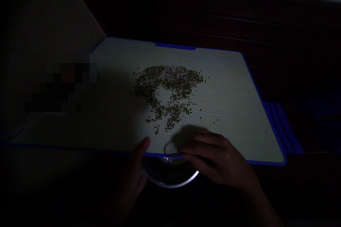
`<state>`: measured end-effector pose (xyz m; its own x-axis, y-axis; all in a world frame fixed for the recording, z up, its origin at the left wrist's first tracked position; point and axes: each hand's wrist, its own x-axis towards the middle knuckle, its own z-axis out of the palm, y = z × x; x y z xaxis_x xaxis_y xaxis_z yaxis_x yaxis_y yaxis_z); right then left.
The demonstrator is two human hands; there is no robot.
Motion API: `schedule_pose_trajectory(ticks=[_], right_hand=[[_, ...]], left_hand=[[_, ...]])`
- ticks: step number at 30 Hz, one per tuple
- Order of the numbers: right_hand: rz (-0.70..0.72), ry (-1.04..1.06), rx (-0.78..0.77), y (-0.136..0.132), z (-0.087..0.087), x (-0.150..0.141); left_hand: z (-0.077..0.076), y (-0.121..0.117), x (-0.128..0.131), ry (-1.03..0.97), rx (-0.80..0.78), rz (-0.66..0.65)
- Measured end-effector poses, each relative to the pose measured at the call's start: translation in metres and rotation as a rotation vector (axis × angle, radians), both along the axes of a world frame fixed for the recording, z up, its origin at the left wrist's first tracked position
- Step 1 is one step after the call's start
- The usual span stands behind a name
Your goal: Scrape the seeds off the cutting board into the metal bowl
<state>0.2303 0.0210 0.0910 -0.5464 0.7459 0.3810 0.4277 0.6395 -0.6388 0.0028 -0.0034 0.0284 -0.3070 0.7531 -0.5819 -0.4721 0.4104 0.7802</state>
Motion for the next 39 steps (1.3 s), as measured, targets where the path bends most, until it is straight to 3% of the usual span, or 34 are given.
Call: schedule_pose_trajectory(ticks=[4,7,11,14,16,24,39], right_hand=[[-0.019,0.022,-0.012,0.0,0.001,-0.001],[-0.14,0.051,0.01,-0.004,0.002,0.001],[-0.461,0.06,0.038,-0.012,0.0,0.019],[-0.791,0.063,0.033,-0.015,-0.004,0.043],[-0.909,0.036,0.005,-0.016,-0.006,0.056],[-0.819,-0.11,-0.042,-0.014,-0.011,0.065],[-0.777,-0.061,-0.07,-0.037,-0.008,0.034]], left_hand=[[-0.004,-0.003,-0.002,0.025,0.038,0.033],[-0.007,-0.003,-0.001,0.009,0.052,0.042],[-0.011,-0.001,0.0,-0.069,0.023,-0.005],[-0.015,0.0,0.0,-0.114,-0.019,-0.012],[-0.016,0.001,0.0,-0.136,-0.059,-0.024],[-0.004,0.005,0.006,-0.141,-0.042,0.028],[-0.008,0.005,0.005,-0.13,-0.028,0.025]])
